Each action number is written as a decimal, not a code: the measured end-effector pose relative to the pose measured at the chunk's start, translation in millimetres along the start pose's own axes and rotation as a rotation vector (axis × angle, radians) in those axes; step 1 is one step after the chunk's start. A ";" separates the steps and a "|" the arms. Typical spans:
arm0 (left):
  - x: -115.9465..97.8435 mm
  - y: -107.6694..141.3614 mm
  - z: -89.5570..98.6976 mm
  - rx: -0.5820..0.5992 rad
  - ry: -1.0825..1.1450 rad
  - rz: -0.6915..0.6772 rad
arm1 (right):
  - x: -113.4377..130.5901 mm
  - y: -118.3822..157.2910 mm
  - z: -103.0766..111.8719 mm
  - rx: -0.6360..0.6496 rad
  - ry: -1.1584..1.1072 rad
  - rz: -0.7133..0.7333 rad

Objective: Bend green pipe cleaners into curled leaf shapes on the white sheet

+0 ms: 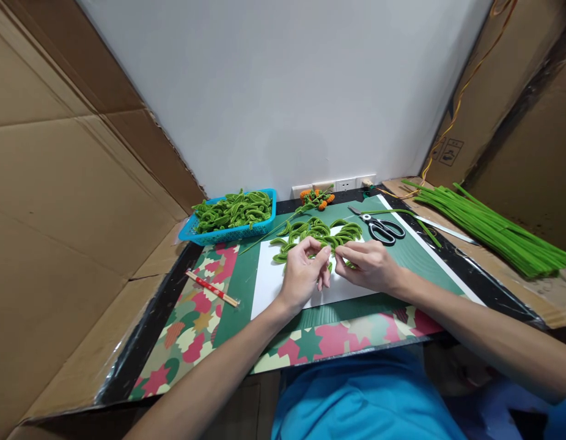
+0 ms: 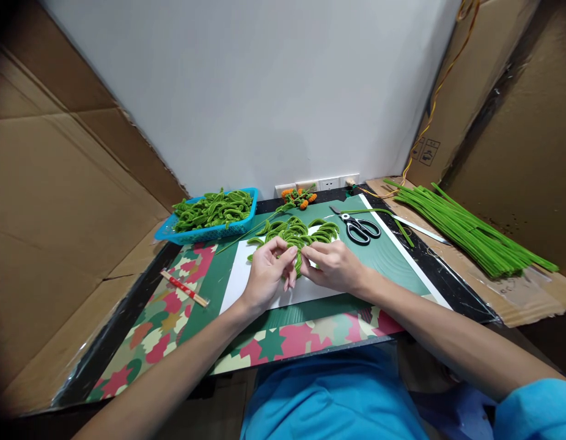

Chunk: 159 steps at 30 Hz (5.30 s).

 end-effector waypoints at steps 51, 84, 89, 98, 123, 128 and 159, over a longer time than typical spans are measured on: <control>0.5 3.9 -5.0 0.068 0.172 0.099 | -8.4 -2.7 -3.6 0.101 -0.181 -0.089; 0.8 5.9 -6.3 0.069 0.157 0.130 | -9.7 1.3 -9.7 0.185 -0.197 -0.083; -1.8 5.5 -5.8 0.068 0.126 0.104 | -7.9 1.3 -9.1 0.181 -0.169 -0.056; -6.7 4.9 -6.0 0.063 0.079 0.063 | -7.4 0.8 -8.6 0.183 -0.151 -0.045; -6.4 4.0 -4.9 0.059 0.094 0.031 | -8.0 -0.1 -9.5 0.193 -0.122 -0.056; -3.1 4.1 -4.6 0.064 0.090 0.016 | -8.4 0.0 -10.2 0.194 -0.109 -0.063; -4.4 7.8 -2.6 0.058 -0.056 -0.055 | -12.7 -2.4 5.3 -0.002 -0.180 -0.171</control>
Point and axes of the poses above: each hand's wrist, its own y-axis away from the middle knuckle, its own z-axis out of the back of the hand, x = y × z, the point moved 9 cm from there along -y, towards the middle knuckle, and after that the axes turned 11 degrees about -z, right-handed, at the moved point
